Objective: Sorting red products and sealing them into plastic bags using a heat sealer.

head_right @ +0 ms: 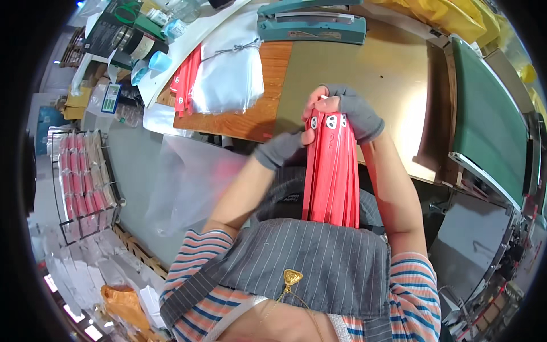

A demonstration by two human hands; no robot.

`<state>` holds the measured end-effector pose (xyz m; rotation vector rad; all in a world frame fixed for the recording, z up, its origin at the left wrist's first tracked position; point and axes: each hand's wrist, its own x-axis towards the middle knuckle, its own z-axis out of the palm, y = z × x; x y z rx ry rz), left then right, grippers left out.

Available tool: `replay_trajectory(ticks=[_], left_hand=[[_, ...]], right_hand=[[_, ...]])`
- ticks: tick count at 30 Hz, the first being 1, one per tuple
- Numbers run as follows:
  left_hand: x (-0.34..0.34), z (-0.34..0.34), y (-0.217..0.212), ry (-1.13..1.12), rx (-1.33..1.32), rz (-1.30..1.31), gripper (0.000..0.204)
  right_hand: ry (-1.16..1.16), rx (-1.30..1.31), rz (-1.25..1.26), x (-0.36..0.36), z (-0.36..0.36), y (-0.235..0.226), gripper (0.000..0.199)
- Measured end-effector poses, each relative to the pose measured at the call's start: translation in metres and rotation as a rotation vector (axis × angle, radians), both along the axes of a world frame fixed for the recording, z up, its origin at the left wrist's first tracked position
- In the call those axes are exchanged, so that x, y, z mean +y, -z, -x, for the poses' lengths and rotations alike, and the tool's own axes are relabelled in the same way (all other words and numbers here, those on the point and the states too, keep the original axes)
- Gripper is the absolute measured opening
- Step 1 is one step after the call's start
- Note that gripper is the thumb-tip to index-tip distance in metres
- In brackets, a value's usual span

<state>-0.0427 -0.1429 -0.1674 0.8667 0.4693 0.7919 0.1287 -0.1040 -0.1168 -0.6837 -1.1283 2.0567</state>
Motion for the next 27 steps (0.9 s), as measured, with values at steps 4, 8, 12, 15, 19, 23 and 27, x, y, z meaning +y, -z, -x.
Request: replay_trajectory(ticks=[4,8,12,15,19,23,27], left_hand=[[0.064,0.130,0.002,-0.532,1.417,-0.545,0.047],[0.092,0.231,0.019,-0.549,1.726,-0.780,0.039],[0.087,0.188,-0.028,-0.565,1.185,-0.759,0.026],[0.046,0.103,-0.067,-0.739,0.838,-0.604,0.034],[0.003,-0.008,-0.041,-0.806,0.928,-0.961,0.028],[0.037,-0.021,-0.036,-0.714,0.328,-0.071,0.034],[0.088,-0.028,-0.043,-0.692,0.494,-0.412,0.036]], right_hand=[[0.086,0.132,0.030,-0.002,-0.007,0.006,0.021],[0.140,0.085,0.016,-0.005,-0.001,0.003,0.026],[0.103,0.120,0.158,-0.009,-0.015,0.011,0.039],[0.062,0.123,0.177,-0.006,0.003,0.011,0.056],[0.188,0.071,0.013,-0.016,0.004,0.005,0.042],[0.362,0.174,0.157,-0.025,-0.058,0.045,0.034],[0.299,0.312,0.014,-0.041,-0.067,0.001,0.056]])
